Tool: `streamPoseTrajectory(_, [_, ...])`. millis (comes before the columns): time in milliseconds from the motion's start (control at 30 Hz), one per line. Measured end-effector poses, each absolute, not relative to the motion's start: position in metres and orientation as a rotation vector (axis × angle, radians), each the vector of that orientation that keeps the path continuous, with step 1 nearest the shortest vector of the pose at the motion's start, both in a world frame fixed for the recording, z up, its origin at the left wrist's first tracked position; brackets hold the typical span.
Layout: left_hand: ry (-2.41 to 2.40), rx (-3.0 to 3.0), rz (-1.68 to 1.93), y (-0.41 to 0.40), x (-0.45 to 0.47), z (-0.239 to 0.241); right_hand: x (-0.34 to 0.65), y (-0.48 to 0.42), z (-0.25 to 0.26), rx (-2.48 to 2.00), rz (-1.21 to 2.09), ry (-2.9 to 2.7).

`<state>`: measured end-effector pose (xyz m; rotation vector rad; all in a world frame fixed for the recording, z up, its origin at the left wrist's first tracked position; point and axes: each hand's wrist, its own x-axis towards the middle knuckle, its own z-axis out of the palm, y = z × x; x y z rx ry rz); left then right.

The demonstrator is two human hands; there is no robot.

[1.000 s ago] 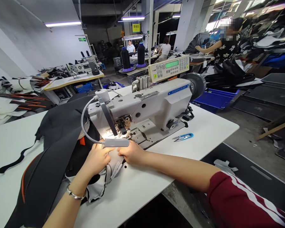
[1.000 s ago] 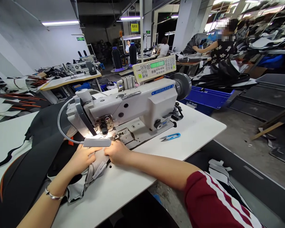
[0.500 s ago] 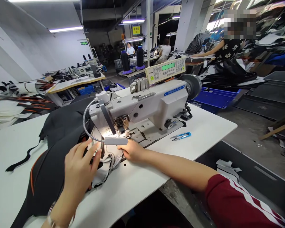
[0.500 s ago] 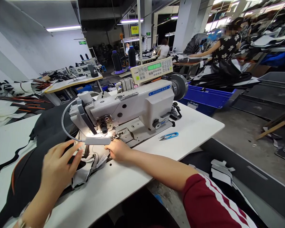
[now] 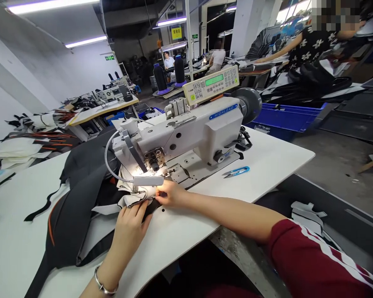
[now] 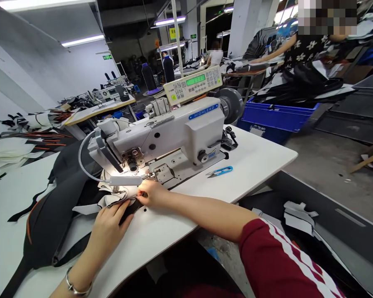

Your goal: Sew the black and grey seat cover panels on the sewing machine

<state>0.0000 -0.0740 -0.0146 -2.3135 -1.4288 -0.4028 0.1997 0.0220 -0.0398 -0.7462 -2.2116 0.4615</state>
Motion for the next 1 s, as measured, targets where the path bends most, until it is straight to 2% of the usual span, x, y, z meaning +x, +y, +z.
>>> streamPoseTrajectory(200, [-1.633, -2.333, -0.225, -0.059, -0.010, -0.011, 0.198, 0.015, -0.037, -0.522, 0.344, -2.330])
streamPoseTrajectory(567, [-1.758, -2.107, 0.211, -0.040, 0.007, 0.009, 0.189, 0.010, -0.040, -0.556, 0.234, -2.380])
streamPoseTrajectory(767, [-1.731, -2.168, 0.186, -0.039, 0.003, 0.022, 0.190, 0.010, -0.043, -0.489, 0.215, -2.365])
streamPoseTrajectory(1000, [-1.720, -2.304, 0.243, -0.085, 0.019, 0.022, 0.186, 0.012, -0.040, -0.393, 0.206, -2.406])
